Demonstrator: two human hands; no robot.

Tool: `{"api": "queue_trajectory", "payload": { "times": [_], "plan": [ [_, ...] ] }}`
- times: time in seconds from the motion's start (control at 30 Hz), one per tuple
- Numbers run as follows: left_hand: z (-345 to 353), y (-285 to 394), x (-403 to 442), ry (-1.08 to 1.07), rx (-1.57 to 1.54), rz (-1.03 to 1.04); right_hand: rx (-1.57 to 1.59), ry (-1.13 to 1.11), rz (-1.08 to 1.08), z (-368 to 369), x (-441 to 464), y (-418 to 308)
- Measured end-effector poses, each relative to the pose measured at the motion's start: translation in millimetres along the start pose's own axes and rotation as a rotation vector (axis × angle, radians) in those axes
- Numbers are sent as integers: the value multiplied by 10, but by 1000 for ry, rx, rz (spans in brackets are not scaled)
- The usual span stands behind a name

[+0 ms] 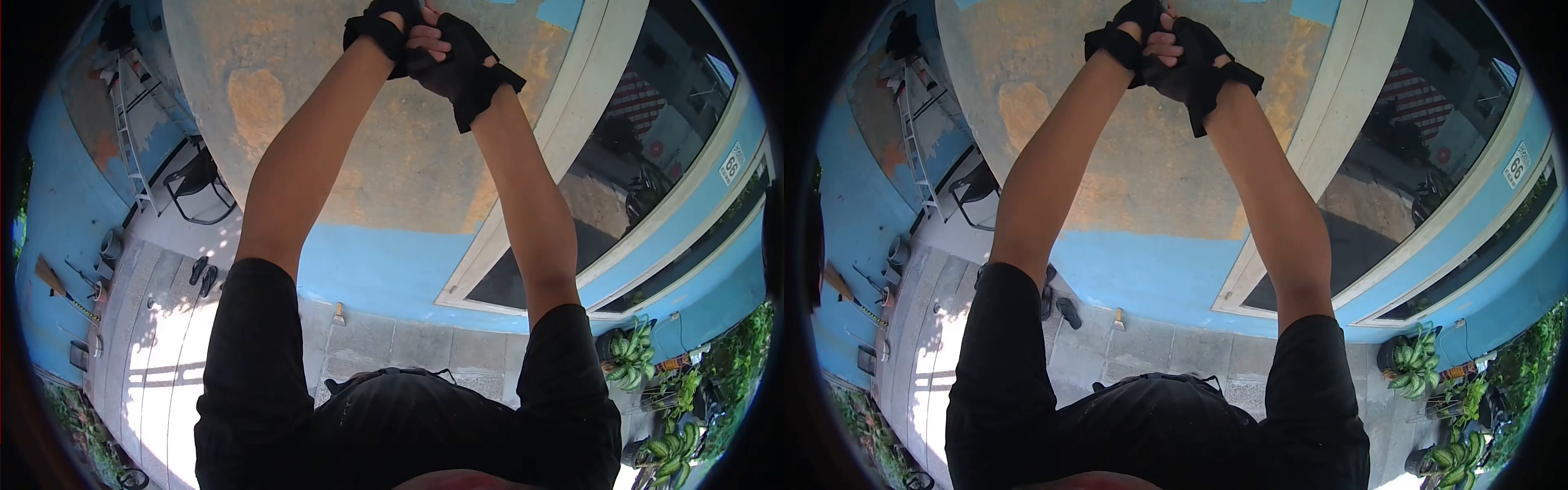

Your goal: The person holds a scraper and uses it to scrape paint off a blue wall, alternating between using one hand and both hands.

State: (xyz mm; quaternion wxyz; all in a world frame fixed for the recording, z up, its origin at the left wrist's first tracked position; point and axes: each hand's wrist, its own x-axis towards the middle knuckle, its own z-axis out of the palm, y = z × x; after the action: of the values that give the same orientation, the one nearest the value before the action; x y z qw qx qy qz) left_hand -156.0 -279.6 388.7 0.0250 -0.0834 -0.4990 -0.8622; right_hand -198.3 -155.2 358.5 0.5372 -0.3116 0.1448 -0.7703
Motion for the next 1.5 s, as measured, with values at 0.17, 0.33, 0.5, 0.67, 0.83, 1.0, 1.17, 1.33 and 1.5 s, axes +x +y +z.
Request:
{"api": "queue_trajectory", "payload": {
  "times": [0.17, 0.33, 0.5, 0.67, 0.83, 1.0, 1.17, 1.33, 1.5],
  "plan": [
    [199, -66, -47, 456, 240, 303, 56, -36, -3, 44, 86, -22],
    [264, -106, -167, 414, 245, 281, -62, -24, 44, 110, -62, 15],
    [36, -19, -40, 279, 172, 204, 5, 5, 10, 214, -29, 51],
    [-122, 44, 162, 10, 67, 118, -89, 13, 36, 124, -103, 5],
    [-160, 9, 234, 69, 59, 129, -125, 1, 99, 84, -122, -72],
    [-214, 185, 411, 128, 59, 166, -71, 11, 92, 70, -47, -27],
    [-16, 48, 277, 177, 73, 221, -181, 34, 71, 102, -85, -133],
    [9, 73, 337, 244, 61, 270, -111, 56, 64, 2, -132, -90],
    [133, 4, 329, 306, 56, 338, -66, 115, -28, -13, -60, -169]
  ]
}}
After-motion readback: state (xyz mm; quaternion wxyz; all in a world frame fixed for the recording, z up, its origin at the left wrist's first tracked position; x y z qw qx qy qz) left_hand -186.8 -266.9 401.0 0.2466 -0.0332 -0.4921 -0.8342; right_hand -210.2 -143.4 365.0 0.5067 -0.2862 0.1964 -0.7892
